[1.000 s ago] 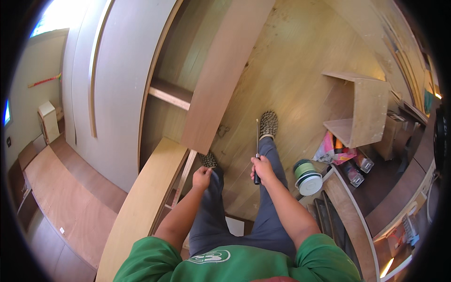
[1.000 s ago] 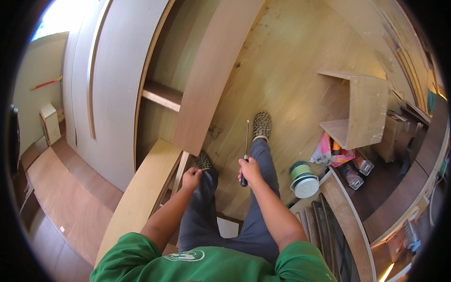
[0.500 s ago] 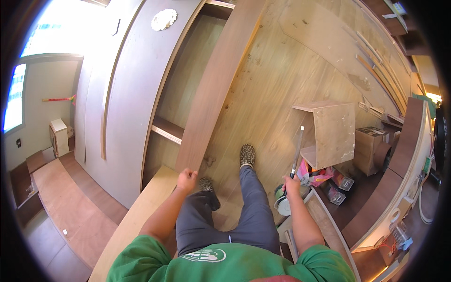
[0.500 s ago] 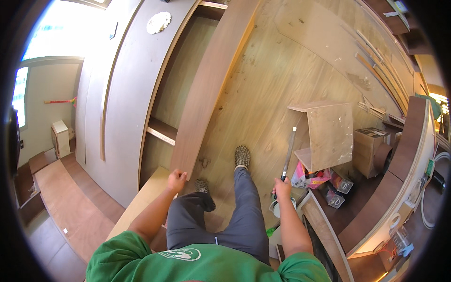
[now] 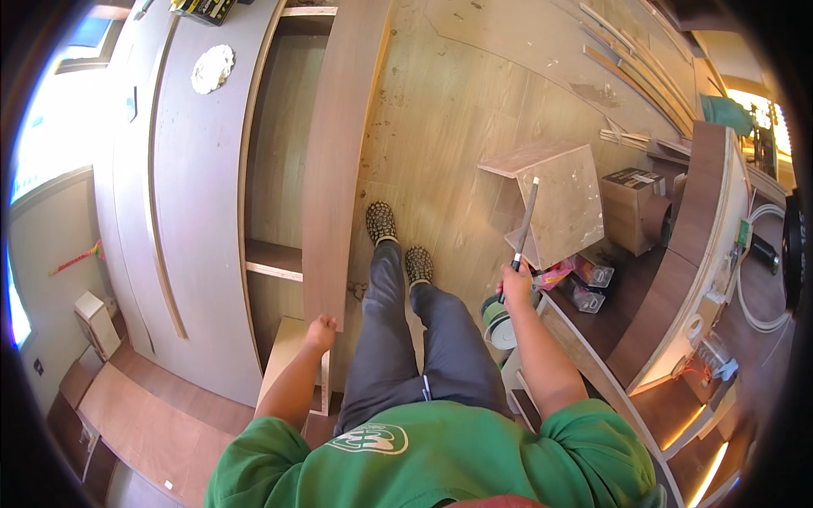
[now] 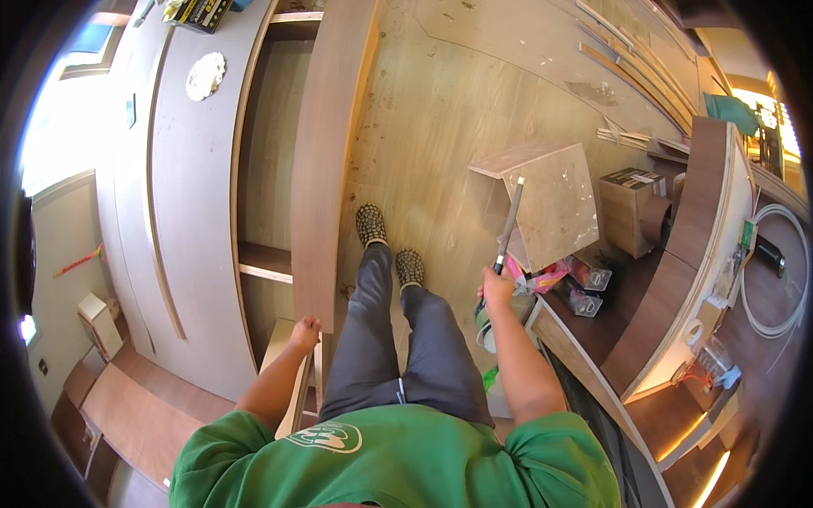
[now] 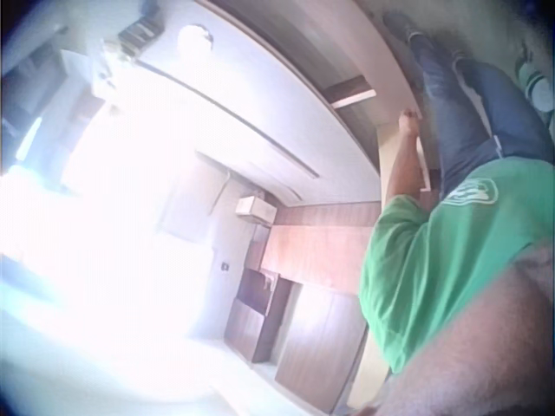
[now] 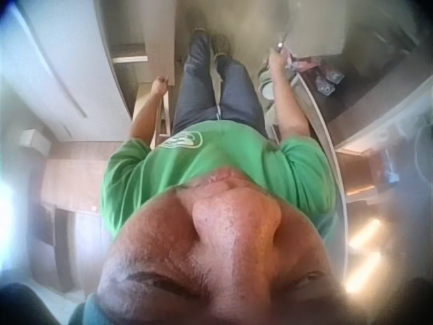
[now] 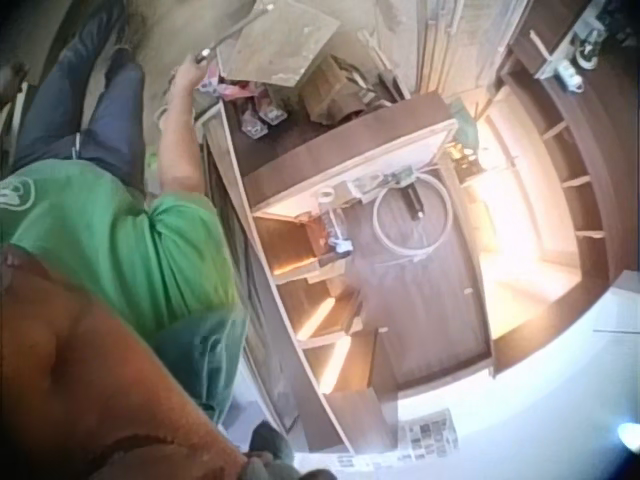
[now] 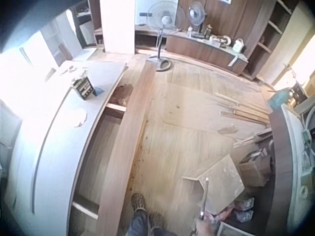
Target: The person applies a veneer strip to the edge of a curved plywood panel by hand, using a small blade to trim the excess material along the edge and then lifting the finished panel.
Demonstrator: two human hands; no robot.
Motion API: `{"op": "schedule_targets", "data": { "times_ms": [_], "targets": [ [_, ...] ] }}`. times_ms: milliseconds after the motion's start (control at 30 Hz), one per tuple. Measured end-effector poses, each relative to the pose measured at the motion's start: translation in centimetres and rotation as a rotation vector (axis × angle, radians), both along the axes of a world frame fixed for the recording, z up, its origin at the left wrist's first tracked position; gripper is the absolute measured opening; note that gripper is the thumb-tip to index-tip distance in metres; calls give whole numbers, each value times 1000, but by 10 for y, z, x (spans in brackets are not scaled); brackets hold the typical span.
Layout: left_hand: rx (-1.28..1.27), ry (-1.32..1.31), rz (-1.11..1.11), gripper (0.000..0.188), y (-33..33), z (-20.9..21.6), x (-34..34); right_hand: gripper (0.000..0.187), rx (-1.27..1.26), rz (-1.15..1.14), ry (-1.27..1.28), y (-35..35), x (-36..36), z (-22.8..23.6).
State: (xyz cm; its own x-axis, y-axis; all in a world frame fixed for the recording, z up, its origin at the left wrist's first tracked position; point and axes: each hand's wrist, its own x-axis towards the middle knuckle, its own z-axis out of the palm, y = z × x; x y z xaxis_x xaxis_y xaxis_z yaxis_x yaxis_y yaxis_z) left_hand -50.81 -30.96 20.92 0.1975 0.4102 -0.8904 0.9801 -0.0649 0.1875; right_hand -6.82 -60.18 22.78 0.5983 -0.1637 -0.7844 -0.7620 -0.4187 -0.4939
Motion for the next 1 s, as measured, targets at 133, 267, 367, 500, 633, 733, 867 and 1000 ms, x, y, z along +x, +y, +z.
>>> {"op": "schedule_targets", "data": {
  "times_ms": [133,267,367,500,633,733,867,1000],
  "targets": [
    [-95,36,-7,56,28,17,56,17,-60,11,12,15,36,14],
    [-194,58,-124,65,48,65,113,14,-19,-33,-20,18,65,5],
    [-204,91,-102,67,33,62,124,16,-71,-84,-37,18,92,-2],
    [-265,124,46,67,32,55,149,15,-192,-174,-42,12,138,-17],
    [-244,81,93,68,55,61,202,18,-231,-225,-32,-19,181,-56],
    [-274,149,59,70,45,75,242,20,-341,-164,-48,-57,181,-84],
    [-244,304,-15,73,38,92,281,26,-506,39,42,-27,188,-59],
    [-254,231,-63,71,37,96,306,31,-567,121,-41,-45,187,-81]
  ]
}}
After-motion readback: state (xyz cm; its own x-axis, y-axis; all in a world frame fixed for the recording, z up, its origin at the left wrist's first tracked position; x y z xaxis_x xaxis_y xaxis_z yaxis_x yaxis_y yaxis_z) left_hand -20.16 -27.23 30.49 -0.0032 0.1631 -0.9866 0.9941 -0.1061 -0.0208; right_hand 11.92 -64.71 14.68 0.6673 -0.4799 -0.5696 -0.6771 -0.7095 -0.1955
